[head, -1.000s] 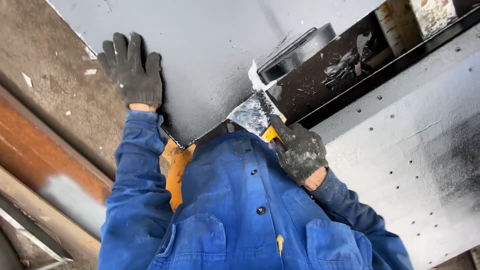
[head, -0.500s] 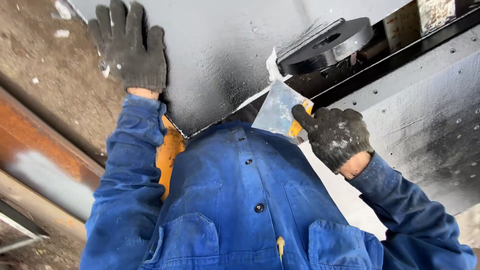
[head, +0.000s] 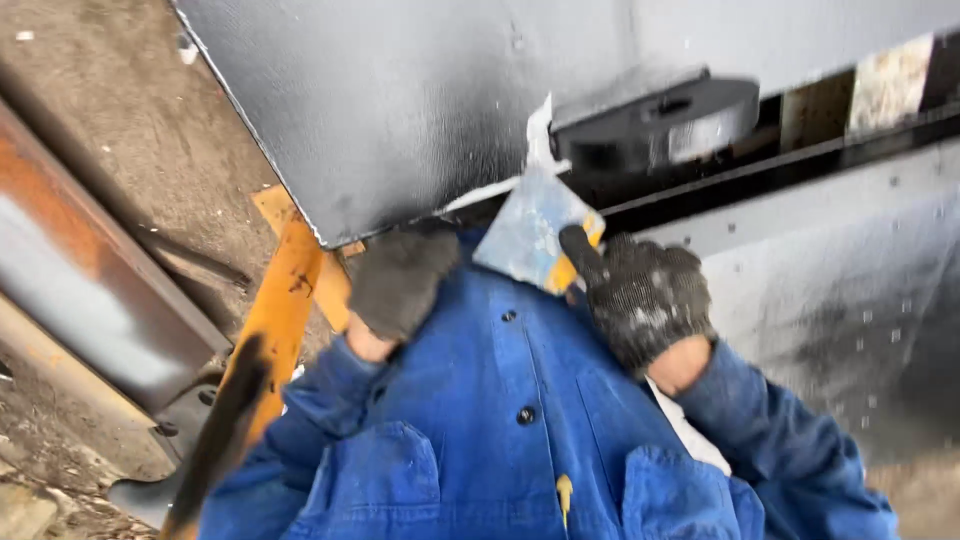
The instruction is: Scraping off old paint or protective coating from a large metal component using a hand scraper.
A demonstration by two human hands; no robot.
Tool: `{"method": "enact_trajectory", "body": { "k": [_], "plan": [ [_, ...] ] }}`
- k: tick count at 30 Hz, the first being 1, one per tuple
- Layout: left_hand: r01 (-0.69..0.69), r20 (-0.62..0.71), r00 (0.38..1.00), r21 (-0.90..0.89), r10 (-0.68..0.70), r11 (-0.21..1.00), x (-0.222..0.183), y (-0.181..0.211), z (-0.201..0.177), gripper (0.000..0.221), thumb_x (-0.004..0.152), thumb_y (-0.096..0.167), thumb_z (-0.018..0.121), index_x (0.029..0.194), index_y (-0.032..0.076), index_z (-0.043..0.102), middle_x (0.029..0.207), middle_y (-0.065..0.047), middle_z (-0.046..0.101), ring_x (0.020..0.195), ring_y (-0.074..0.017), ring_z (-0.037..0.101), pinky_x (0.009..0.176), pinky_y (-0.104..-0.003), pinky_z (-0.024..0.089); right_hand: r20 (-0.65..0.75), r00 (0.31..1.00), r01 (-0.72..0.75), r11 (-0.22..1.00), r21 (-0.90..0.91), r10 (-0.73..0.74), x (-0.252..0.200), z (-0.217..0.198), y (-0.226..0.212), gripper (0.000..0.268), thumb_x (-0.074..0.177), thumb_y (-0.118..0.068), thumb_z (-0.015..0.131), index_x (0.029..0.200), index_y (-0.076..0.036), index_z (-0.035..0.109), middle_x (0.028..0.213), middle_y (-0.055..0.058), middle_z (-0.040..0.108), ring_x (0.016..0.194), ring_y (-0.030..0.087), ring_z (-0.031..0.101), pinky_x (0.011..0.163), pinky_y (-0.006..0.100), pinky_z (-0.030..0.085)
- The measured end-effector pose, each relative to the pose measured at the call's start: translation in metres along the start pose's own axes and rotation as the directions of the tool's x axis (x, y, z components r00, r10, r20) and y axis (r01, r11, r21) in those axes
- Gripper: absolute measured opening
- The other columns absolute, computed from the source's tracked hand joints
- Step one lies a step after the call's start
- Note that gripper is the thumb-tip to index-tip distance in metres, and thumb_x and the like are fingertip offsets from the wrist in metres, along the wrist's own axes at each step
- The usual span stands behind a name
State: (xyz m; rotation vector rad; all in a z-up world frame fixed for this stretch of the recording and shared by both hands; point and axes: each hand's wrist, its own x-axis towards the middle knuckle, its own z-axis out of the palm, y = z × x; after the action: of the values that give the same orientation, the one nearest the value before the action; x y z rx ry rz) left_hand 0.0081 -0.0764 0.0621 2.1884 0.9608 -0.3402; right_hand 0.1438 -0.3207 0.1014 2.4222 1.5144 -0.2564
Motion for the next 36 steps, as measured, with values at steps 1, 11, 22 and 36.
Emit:
{"method": "enact_trajectory", "body": {
  "k": [1, 11, 22, 36],
  "plan": [
    [0.219, 0.271, 0.943, -0.062, -0.194, 0.974, 0.003, 0.0, 0.018, 0.042, 0.092, 0.058, 0.06, 0.087, 0.021, 0.077, 0.087, -0.004, 0.077, 0.102, -0.0291, 0.071, 0.096, -0.041, 0.054, 0.069, 0.997, 0.024, 0.998, 0.063, -0.028, -0.001, 0.002, 0.009, 0.04, 0.1, -0.041, 0.045, 0.121, -0.015, 0.068, 0.093, 0.016, 0.066, 0.081, 0.033, 0.063, 0.072, 0.048, 0.047],
    [0.607, 0.512, 0.793, -0.617, -0.33, 0.5, 0.006, 0.013, 0.146, 0.052, 0.082, 0.056, 0.081, 0.108, 0.011, 0.078, 0.082, -0.014, 0.075, 0.052, -0.0241, 0.07, 0.042, -0.032, 0.056, 0.339, 0.93, 0.06, 0.97, 0.234, -0.139, 0.025, -0.016, 0.038, 0.046, 0.092, -0.024, 0.06, 0.138, -0.026, 0.057, 0.076, 0.006, 0.068, 0.051, 0.025, 0.064, 0.05, 0.044, 0.053],
    [0.597, 0.552, 0.784, -0.796, -0.285, 0.099, 0.003, 0.031, 0.155, 0.045, 0.08, 0.036, 0.086, 0.104, 0.0, 0.073, 0.062, -0.018, 0.064, 0.041, -0.0232, 0.062, 0.035, -0.033, 0.056, 0.411, 0.898, 0.11, 0.984, 0.138, -0.158, 0.034, -0.025, 0.042, 0.042, 0.096, -0.026, 0.056, 0.138, -0.029, 0.054, 0.081, 0.004, 0.068, 0.055, 0.024, 0.065, 0.05, 0.04, 0.053],
    [0.572, 0.49, 0.779, -0.81, -0.39, 0.125, 0.007, 0.024, 0.155, 0.04, 0.079, 0.031, 0.085, 0.103, 0.0, 0.075, 0.071, -0.018, 0.068, 0.044, -0.0293, 0.065, 0.038, -0.04, 0.058, 0.28, 0.958, -0.048, 0.929, 0.368, -0.062, 0.023, 0.004, 0.041, 0.047, 0.087, -0.061, 0.058, 0.115, -0.026, 0.07, 0.113, 0.001, 0.074, 0.118, 0.028, 0.067, 0.093, 0.047, 0.05]
  ]
}}
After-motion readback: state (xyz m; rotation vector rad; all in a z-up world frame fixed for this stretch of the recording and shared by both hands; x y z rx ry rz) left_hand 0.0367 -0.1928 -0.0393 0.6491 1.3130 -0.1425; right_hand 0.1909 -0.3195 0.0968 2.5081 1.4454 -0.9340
